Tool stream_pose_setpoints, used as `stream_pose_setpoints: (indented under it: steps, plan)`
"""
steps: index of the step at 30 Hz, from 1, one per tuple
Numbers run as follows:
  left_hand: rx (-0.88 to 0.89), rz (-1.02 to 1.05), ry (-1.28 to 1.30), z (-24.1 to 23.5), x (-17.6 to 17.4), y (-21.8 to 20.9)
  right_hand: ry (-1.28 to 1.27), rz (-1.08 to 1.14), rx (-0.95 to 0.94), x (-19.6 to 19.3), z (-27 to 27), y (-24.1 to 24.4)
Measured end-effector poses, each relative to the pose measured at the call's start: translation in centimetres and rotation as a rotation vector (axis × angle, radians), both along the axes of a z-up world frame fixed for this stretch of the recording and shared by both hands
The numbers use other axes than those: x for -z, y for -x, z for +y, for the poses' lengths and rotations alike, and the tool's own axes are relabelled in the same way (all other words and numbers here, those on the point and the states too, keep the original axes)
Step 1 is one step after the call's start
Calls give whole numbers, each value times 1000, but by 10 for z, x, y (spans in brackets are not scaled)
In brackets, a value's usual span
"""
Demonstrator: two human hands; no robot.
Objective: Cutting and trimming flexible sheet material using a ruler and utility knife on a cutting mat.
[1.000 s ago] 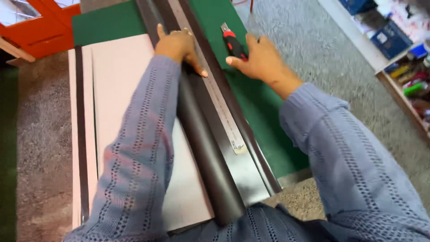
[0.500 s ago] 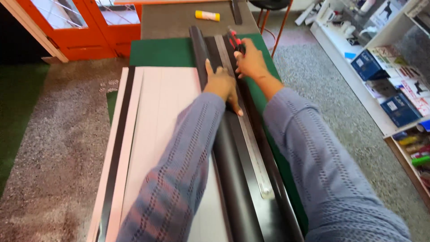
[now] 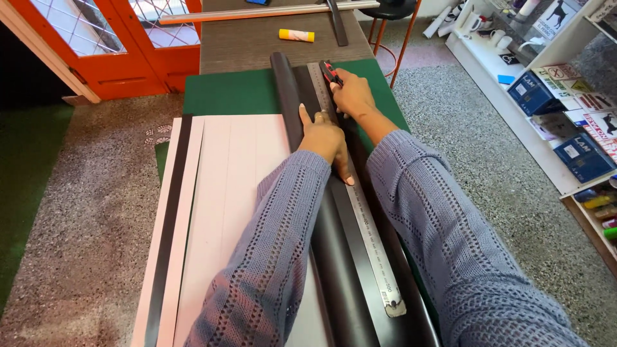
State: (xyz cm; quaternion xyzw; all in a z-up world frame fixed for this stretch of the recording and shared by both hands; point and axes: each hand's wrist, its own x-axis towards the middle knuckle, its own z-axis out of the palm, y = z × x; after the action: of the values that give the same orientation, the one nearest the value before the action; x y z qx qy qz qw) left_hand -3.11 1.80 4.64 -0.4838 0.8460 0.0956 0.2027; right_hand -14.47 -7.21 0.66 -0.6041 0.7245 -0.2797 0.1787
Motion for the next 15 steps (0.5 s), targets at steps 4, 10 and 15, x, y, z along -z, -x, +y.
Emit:
stream_pose_setpoints:
  steps: [4,10,15]
  plan:
    - [-3,-6,-25,3,-7,-2,31,109,-26,16,-27,11]
    - [90,-206,-63,4,-19,-4,46,346,-153,-4,-53,7]
    - [113,-195,-17,3,-17,-2,-115,288,-104,-38,-42,-9]
